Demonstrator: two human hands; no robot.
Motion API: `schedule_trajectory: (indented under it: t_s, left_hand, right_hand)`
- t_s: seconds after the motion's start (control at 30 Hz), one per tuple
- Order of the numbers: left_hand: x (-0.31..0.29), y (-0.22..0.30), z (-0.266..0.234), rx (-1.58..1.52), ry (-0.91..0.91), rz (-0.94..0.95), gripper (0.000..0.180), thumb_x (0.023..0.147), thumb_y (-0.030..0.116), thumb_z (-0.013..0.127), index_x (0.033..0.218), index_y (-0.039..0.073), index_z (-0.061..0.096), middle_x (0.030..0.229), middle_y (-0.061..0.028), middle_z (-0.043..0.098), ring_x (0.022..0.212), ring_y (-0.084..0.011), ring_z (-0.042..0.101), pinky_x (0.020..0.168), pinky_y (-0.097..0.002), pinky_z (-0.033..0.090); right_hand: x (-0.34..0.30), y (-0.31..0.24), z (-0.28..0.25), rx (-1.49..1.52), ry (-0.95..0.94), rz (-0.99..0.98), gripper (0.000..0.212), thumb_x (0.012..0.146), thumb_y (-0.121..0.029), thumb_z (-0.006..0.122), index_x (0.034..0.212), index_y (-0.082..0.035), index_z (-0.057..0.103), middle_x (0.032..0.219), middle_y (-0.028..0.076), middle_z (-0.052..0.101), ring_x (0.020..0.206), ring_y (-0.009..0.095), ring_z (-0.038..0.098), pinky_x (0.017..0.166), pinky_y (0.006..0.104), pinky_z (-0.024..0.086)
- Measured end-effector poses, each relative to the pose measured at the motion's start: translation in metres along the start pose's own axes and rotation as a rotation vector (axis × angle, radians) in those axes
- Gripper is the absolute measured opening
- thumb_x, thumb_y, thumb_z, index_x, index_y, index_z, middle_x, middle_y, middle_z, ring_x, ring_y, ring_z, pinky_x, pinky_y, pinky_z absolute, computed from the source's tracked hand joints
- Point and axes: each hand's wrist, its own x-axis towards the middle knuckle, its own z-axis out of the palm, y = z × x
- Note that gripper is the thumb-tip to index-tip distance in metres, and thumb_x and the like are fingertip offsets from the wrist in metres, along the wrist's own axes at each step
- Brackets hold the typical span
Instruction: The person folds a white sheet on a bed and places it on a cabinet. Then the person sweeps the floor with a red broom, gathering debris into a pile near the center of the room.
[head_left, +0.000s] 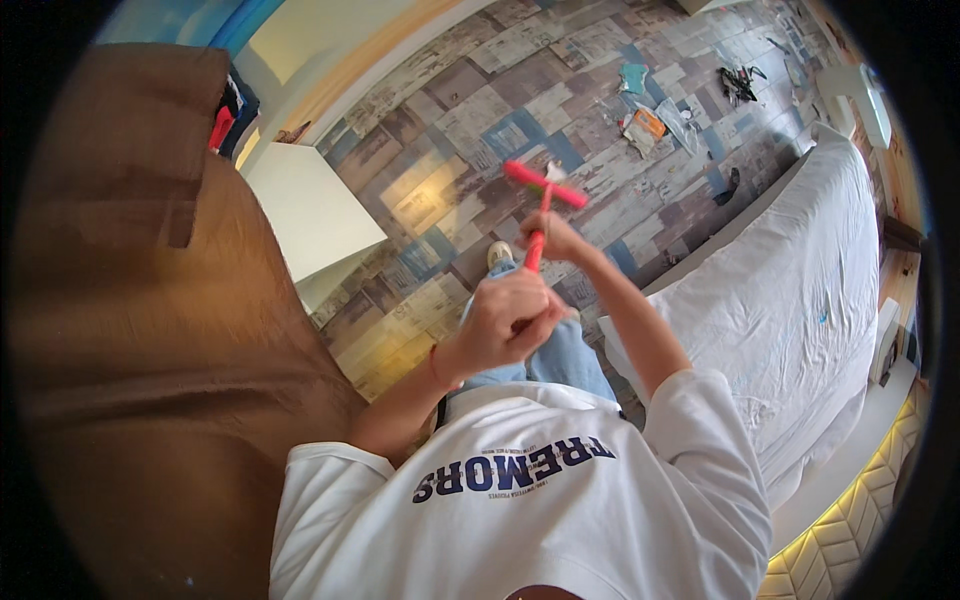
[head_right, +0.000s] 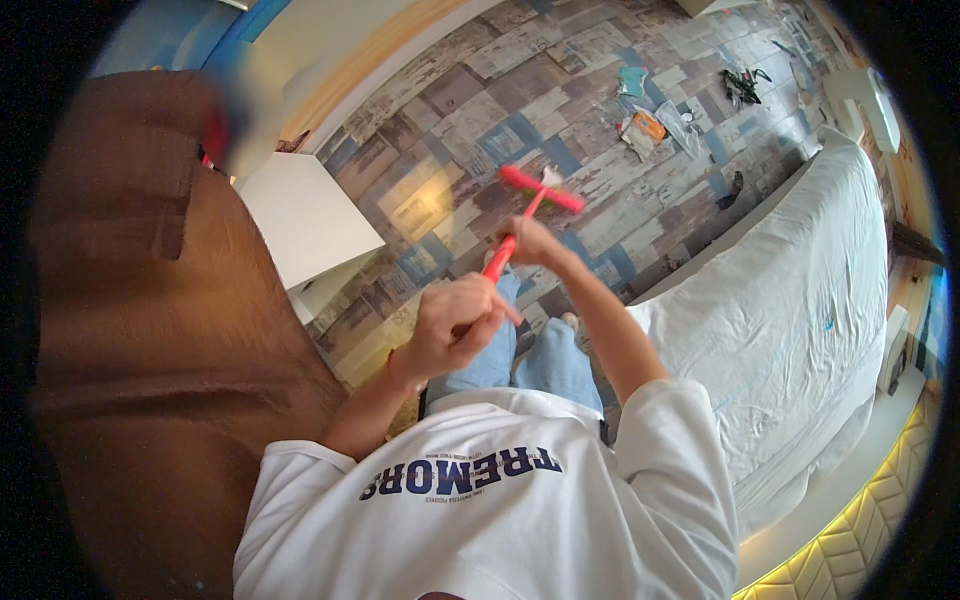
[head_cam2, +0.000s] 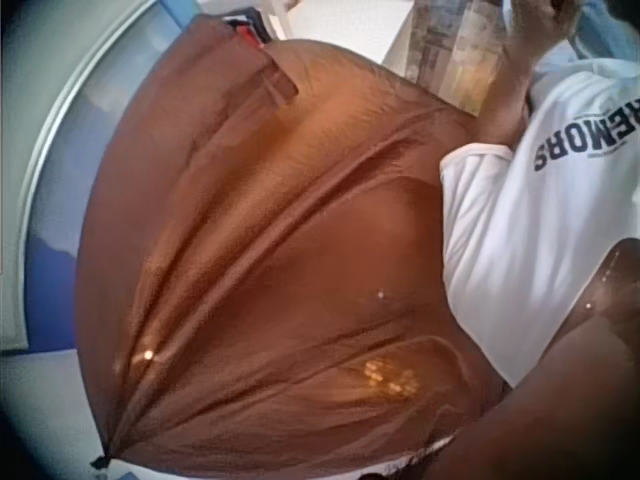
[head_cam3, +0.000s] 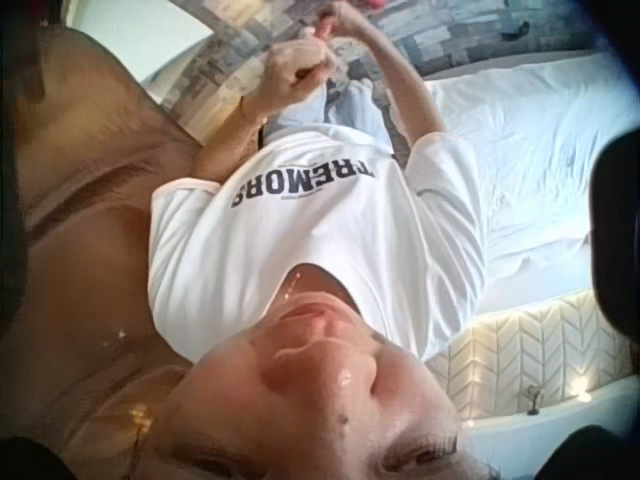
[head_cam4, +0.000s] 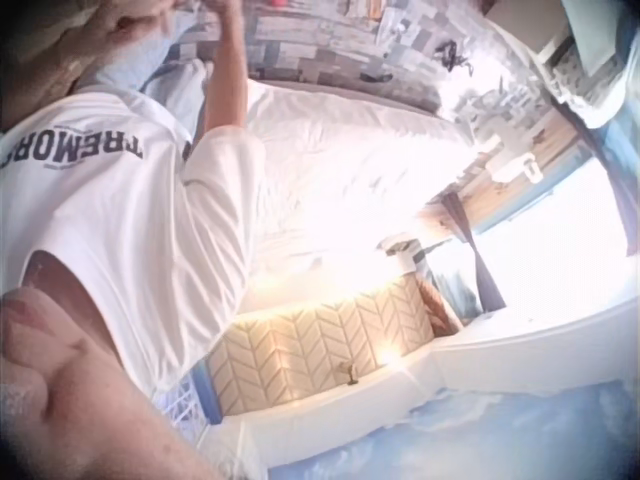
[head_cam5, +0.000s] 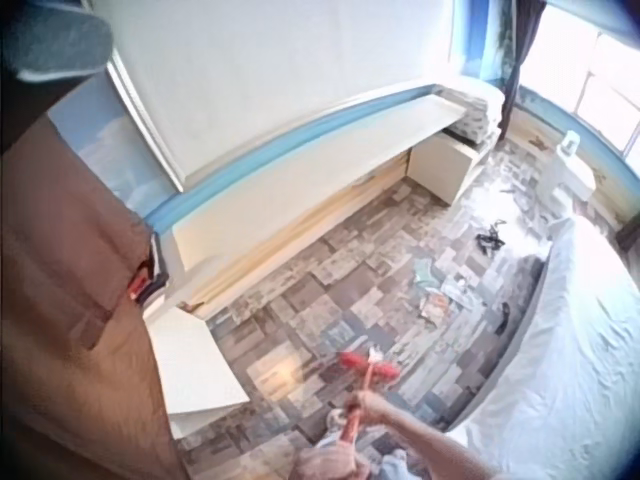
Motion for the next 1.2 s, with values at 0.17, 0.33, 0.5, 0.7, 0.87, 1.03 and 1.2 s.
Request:
schedule_trajectory:
  t_s: [0.17,0.33,0.5,0.7,0.87,1.03,1.2]
  left_hand:
    - [0.019,-0.067,0.015,-0.057,0.082,0.01,0.03,0.084,0.0,0.06,0.059,0.001,0.045,0.065,-0.0104,0.06,0.075,-0.0261,0.068,0.069,-0.0337,0.05]
    - [0.052,-0.047,-0.019,-0.09,0.095,-0.017,0.029,0.082,-0.001,0.061,0.059,0.001,0.045,0.064,-0.0121,0.058,0.07,-0.0255,0.066,0.065,-0.0338,0.05]
    - [0.089,0.027,-0.08,-0.022,0.018,0.18,0.028,0.075,0.003,0.067,0.057,0.005,0.045,0.055,-0.0084,0.046,0.05,-0.0275,0.048,0.05,-0.0352,0.039]
    - [0.137,-0.011,-0.087,0.283,-0.112,0.078,0.034,0.077,0.006,0.069,0.055,0.005,0.044,0.051,-0.0104,0.043,0.047,-0.0289,0.047,0.047,-0.0368,0.036]
    - [0.206,-0.102,-0.084,0.346,-0.015,-0.002,0.036,0.086,0.01,0.063,0.057,0.0,0.045,0.052,-0.0141,0.046,0.046,-0.0309,0.046,0.047,-0.0375,0.034]
    - [0.344,-0.123,-0.068,0.25,-0.164,-0.052,0.023,0.089,0.008,0.059,0.067,0.001,0.064,0.059,-0.0067,0.058,0.059,-0.0171,0.056,0.056,-0.0286,0.044]
    - [0.435,-0.111,-0.014,0.061,-0.202,-0.052,0.032,0.088,0.01,0.063,0.06,0.001,0.051,0.057,-0.0072,0.058,0.05,-0.0157,0.053,0.049,-0.0281,0.039]
  right_hand:
    - [0.015,0.078,-0.056,-0.212,0.185,0.047,0.014,0.064,-0.011,0.066,0.065,-0.005,0.054,0.069,0.015,0.056,0.074,0.037,0.055,0.067,0.0441,0.044]
    - [0.041,0.03,-0.088,-0.22,0.303,0.067,0.016,0.064,-0.009,0.066,0.064,-0.003,0.051,0.067,0.014,0.055,0.071,0.036,0.055,0.067,0.0429,0.044]
    - [0.092,-0.092,-0.057,0.073,0.486,0.051,0.02,0.065,-0.004,0.068,0.061,-0.002,0.049,0.064,0.013,0.053,0.066,0.031,0.051,0.064,0.0386,0.043]
    - [0.189,-0.06,-0.015,0.361,0.271,-0.141,0.031,0.077,-0.014,0.075,0.065,-0.001,0.049,0.063,0.014,0.047,0.062,0.027,0.047,0.057,0.0386,0.039]
    - [0.245,0.001,-0.041,0.911,0.321,-0.337,0.02,0.084,-0.016,0.067,0.087,-0.003,0.053,0.079,0.006,0.051,0.075,0.02,0.051,0.07,0.0358,0.042]
    - [0.247,0.052,-0.179,1.124,0.384,-0.502,0.019,0.079,-0.017,0.063,0.088,-0.001,0.056,0.078,0.004,0.055,0.076,0.016,0.055,0.072,0.0341,0.046]
    - [0.21,0.109,-0.344,0.177,0.207,0.014,0.013,0.065,-0.009,0.065,0.069,-0.001,0.055,0.063,0.015,0.055,0.062,0.025,0.054,0.059,0.038,0.041]
